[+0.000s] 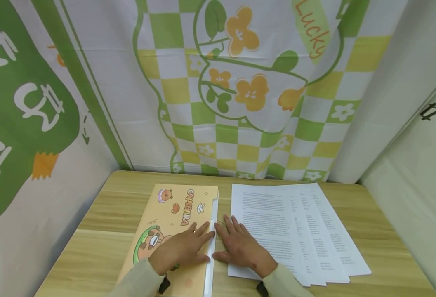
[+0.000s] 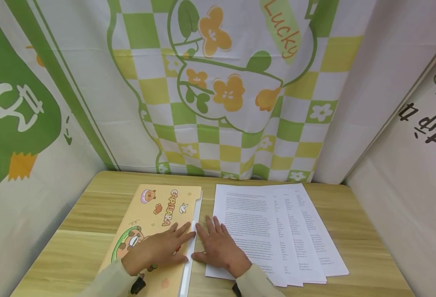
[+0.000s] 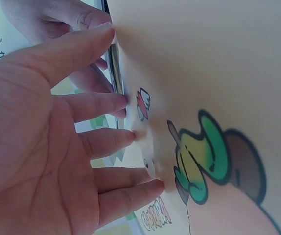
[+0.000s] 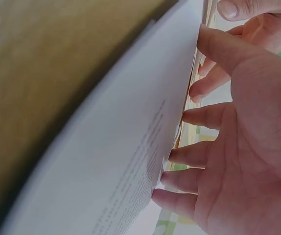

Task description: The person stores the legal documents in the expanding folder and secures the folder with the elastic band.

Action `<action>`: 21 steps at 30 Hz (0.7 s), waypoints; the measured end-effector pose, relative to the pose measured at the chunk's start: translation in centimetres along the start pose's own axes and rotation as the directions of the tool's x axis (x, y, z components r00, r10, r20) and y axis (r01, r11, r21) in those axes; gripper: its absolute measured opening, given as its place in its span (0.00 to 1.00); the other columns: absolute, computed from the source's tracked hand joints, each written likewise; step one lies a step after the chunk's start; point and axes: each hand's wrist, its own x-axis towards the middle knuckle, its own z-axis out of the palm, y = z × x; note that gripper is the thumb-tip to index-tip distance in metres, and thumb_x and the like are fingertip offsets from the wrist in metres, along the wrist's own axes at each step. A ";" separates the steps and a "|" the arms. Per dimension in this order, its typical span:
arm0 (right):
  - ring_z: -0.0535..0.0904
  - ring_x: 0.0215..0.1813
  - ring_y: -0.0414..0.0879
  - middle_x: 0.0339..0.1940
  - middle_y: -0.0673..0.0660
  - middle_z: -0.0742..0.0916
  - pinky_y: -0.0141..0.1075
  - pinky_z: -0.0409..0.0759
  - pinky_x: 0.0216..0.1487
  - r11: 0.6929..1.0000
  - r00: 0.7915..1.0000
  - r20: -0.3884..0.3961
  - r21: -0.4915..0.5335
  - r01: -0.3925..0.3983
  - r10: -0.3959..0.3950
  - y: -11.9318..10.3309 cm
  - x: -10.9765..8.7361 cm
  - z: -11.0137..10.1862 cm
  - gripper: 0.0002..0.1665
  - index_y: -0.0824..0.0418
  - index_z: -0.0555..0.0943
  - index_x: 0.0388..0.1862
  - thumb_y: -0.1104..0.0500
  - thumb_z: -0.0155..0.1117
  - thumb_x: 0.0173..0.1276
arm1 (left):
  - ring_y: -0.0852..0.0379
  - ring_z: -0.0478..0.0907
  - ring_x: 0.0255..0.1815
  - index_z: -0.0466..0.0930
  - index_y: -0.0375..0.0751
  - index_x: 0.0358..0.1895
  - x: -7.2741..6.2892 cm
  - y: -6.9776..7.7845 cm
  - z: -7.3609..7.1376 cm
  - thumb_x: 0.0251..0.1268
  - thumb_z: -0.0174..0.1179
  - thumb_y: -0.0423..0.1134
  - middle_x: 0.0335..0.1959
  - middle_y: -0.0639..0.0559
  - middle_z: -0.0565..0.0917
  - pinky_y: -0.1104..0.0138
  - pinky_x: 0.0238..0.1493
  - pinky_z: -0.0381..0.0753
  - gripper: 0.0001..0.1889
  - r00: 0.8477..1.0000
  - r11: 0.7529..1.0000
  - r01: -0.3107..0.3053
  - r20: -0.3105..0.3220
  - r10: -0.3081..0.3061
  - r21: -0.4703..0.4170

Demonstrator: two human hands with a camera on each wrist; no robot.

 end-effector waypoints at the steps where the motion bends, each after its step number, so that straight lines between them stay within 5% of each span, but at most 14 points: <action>1: 0.54 0.78 0.72 0.79 0.75 0.60 0.64 0.62 0.71 1.000 1.000 0.001 -0.007 -0.001 0.001 0.0 0.0 0.0 0.50 0.62 0.64 0.80 0.34 0.65 0.70 | 0.29 0.60 0.75 0.67 0.46 0.77 0.0 0.0 0.0 0.69 0.65 0.56 0.81 0.42 0.59 0.42 0.61 0.75 0.37 1.000 1.000 -0.002 -0.003 0.003 0.008; 15: 0.53 0.79 0.72 0.80 0.73 0.59 0.64 0.60 0.72 1.000 1.000 0.014 -0.001 -0.017 0.017 0.1 0.1 0.2 0.50 0.60 0.64 0.80 0.34 0.64 0.70 | 0.32 0.69 0.71 0.73 0.44 0.73 0.1 0.3 -0.2 0.70 0.66 0.53 0.76 0.40 0.68 0.44 0.62 0.76 0.32 0.999 0.998 -0.018 -0.044 0.020 0.064; 21: 0.52 0.79 0.72 0.80 0.74 0.59 0.65 0.60 0.72 1.000 1.000 0.013 0.010 -0.016 0.016 0.2 0.2 0.4 0.50 0.60 0.63 0.81 0.34 0.64 0.70 | 0.45 0.79 0.53 0.78 0.45 0.67 0.5 -0.1 -0.6 0.71 0.66 0.51 0.61 0.44 0.78 0.54 0.51 0.82 0.26 0.987 0.988 -0.081 -0.128 0.098 0.132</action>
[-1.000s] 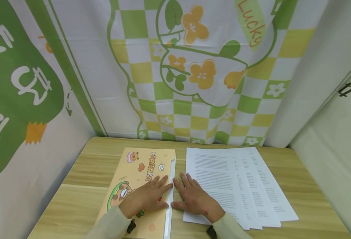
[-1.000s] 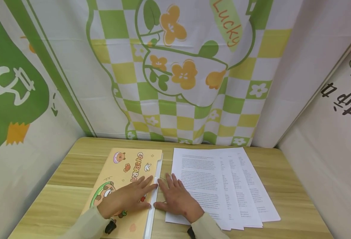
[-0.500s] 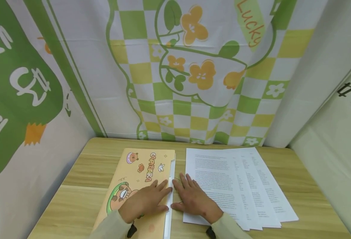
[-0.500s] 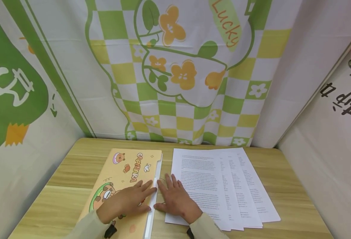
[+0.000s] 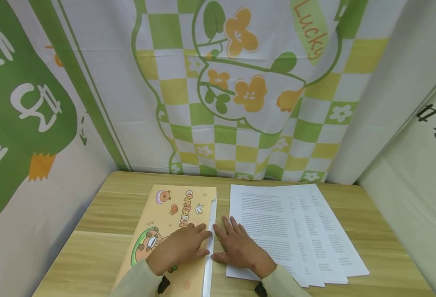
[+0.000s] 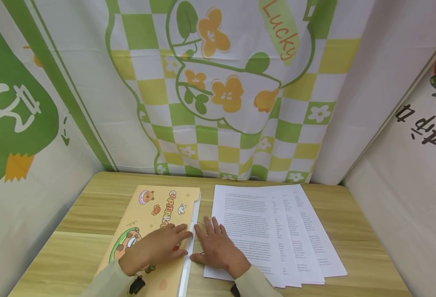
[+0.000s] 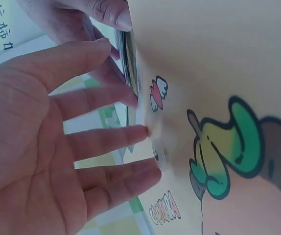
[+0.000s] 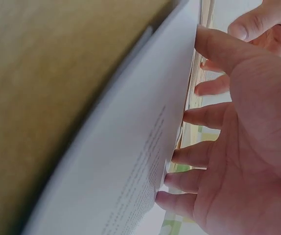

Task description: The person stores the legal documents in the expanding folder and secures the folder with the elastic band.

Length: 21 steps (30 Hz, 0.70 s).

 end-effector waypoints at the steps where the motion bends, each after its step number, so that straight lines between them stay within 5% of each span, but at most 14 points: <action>1: 0.52 0.79 0.72 0.80 0.74 0.59 0.65 0.60 0.72 1.000 1.000 -0.002 -0.001 0.000 0.000 0.0 0.0 0.0 0.50 0.60 0.63 0.80 0.33 0.64 0.70 | 0.47 0.79 0.50 0.79 0.45 0.66 0.1 -0.1 0.0 0.71 0.66 0.51 0.58 0.45 0.79 0.56 0.49 0.82 0.25 1.000 1.000 -0.010 -0.013 0.010 0.006; 11: 0.52 0.79 0.72 0.80 0.74 0.59 0.65 0.60 0.72 1.000 1.000 -0.011 -0.012 0.001 -0.001 0.0 0.1 -0.2 0.50 0.61 0.64 0.80 0.34 0.64 0.70 | 0.56 0.67 0.39 0.85 0.48 0.59 0.3 -0.4 -0.2 0.69 0.68 0.52 0.44 0.49 0.71 0.64 0.38 0.75 0.20 0.996 0.999 -0.038 -0.083 0.040 0.033; 21: 0.53 0.78 0.73 0.79 0.75 0.60 0.66 0.61 0.71 1.000 1.000 -0.025 0.005 0.015 -0.015 0.0 -0.1 -0.2 0.50 0.61 0.65 0.79 0.35 0.66 0.69 | 0.56 0.66 0.37 0.79 0.46 0.52 0.5 0.0 -0.1 0.67 0.67 0.56 0.38 0.52 0.69 0.64 0.36 0.73 0.20 0.992 0.996 -0.014 -0.120 0.025 0.086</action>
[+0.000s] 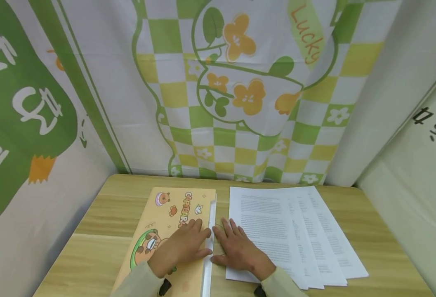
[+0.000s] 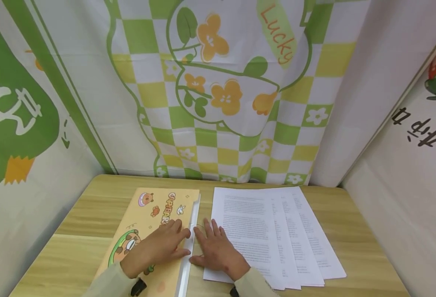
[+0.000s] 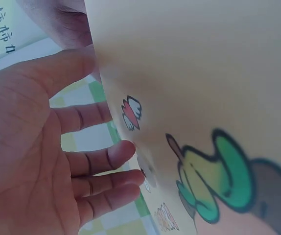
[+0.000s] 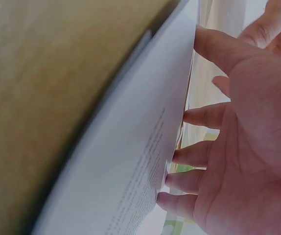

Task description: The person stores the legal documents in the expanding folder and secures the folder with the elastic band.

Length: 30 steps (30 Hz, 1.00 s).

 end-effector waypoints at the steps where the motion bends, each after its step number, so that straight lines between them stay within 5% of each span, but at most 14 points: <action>1: 0.53 0.78 0.73 0.79 0.75 0.60 0.66 0.61 0.71 1.000 1.000 0.001 0.000 0.000 0.000 0.0 0.0 0.1 0.50 0.61 0.64 0.80 0.35 0.66 0.70 | 0.55 0.67 0.37 0.78 0.45 0.51 0.0 0.1 0.0 0.68 0.66 0.56 0.38 0.52 0.70 0.63 0.36 0.73 0.20 1.000 1.000 0.006 -0.003 -0.006 0.013; 10: 0.51 0.80 0.70 0.81 0.72 0.59 0.63 0.60 0.73 1.000 0.999 0.031 -0.009 -0.026 0.027 0.2 0.0 0.3 0.50 0.58 0.63 0.81 0.34 0.64 0.70 | 0.50 0.76 0.32 0.76 0.40 0.51 0.3 0.7 -0.5 0.64 0.68 0.50 0.32 0.48 0.78 0.57 0.29 0.77 0.21 0.996 0.996 0.073 -0.063 -0.070 0.046; 15: 0.51 0.80 0.70 0.81 0.72 0.58 0.63 0.59 0.73 1.000 0.999 0.044 0.006 -0.030 0.030 0.1 0.0 0.2 0.50 0.58 0.63 0.81 0.34 0.65 0.70 | 0.56 0.68 0.18 0.74 0.44 0.39 0.3 0.8 -0.7 0.56 0.65 0.39 0.21 0.54 0.74 0.62 0.17 0.68 0.11 0.990 0.996 0.094 -0.106 -0.094 -0.006; 20: 0.51 0.80 0.70 0.81 0.72 0.58 0.63 0.59 0.73 1.000 0.999 0.042 -0.007 -0.027 0.027 0.1 -0.1 0.2 0.50 0.58 0.62 0.82 0.34 0.64 0.71 | 0.60 0.63 0.16 0.75 0.46 0.37 0.3 0.4 -0.8 0.52 0.63 0.36 0.18 0.58 0.70 0.65 0.15 0.63 0.09 0.983 0.990 0.116 -0.137 -0.125 -0.077; 30: 0.50 0.80 0.70 0.81 0.72 0.58 0.63 0.59 0.73 0.999 0.998 0.043 -0.005 -0.034 0.034 0.1 0.0 0.3 0.50 0.58 0.61 0.82 0.34 0.64 0.71 | 0.67 0.57 0.12 0.78 0.39 0.57 -0.3 -0.2 -0.9 0.53 0.60 0.34 0.13 0.63 0.65 0.72 0.12 0.57 0.23 0.958 0.949 0.171 -0.181 -0.223 -0.266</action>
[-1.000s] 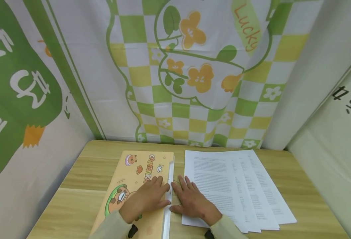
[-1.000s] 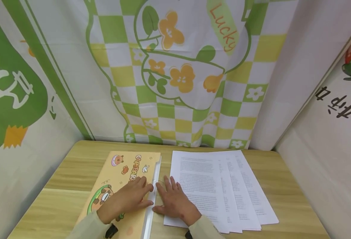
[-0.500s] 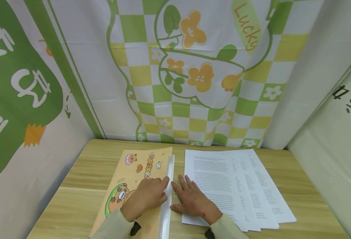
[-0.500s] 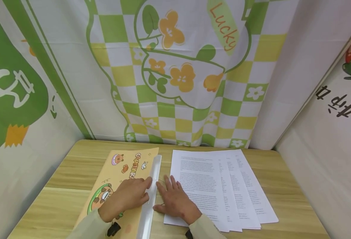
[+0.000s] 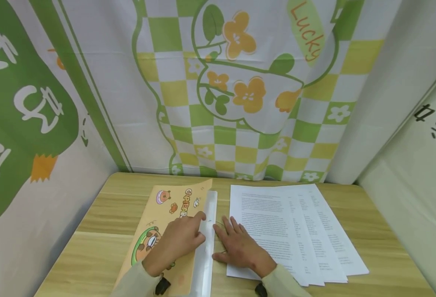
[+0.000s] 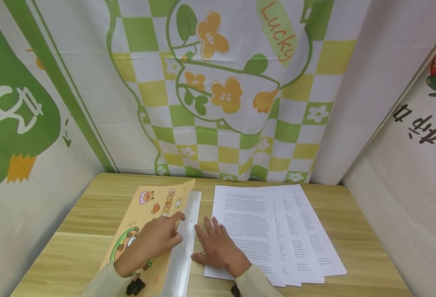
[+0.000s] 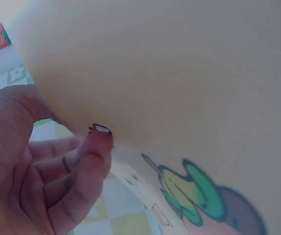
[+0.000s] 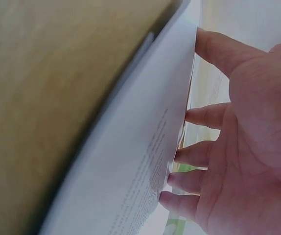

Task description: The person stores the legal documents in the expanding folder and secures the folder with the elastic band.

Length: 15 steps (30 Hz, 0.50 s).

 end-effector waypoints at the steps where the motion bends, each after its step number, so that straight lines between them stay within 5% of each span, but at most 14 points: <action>1: 0.50 0.80 0.70 0.81 0.72 0.58 0.63 0.58 0.73 1.000 1.000 0.001 0.001 -0.001 0.001 0.0 0.0 0.0 0.50 0.58 0.61 0.82 0.34 0.64 0.71 | 0.67 0.56 0.11 0.77 0.38 0.60 -0.1 0.0 -0.1 0.53 0.60 0.34 0.12 0.64 0.65 0.72 0.12 0.57 0.26 1.000 1.000 0.011 -0.008 -0.011 -0.017; 6: 0.50 0.81 0.70 0.81 0.72 0.58 0.63 0.57 0.74 1.000 1.000 0.004 0.014 -0.010 0.010 -0.1 0.0 -0.2 0.50 0.58 0.61 0.82 0.35 0.64 0.71 | 0.68 0.57 0.10 0.72 0.33 0.68 -0.5 0.0 -0.7 0.52 0.61 0.33 0.12 0.65 0.66 0.73 0.12 0.57 0.34 0.998 0.997 0.047 -0.032 -0.049 -0.068; 15: 0.49 0.81 0.69 0.82 0.71 0.58 0.62 0.56 0.75 1.000 1.000 0.007 0.026 -0.014 0.014 -0.1 0.0 -0.1 0.50 0.59 0.61 0.82 0.36 0.64 0.71 | 0.70 0.56 0.08 0.70 0.26 0.71 -0.7 -0.3 -1.6 0.56 0.60 0.30 0.08 0.65 0.66 0.75 0.12 0.56 0.34 0.997 0.969 0.074 -0.003 -0.077 -0.236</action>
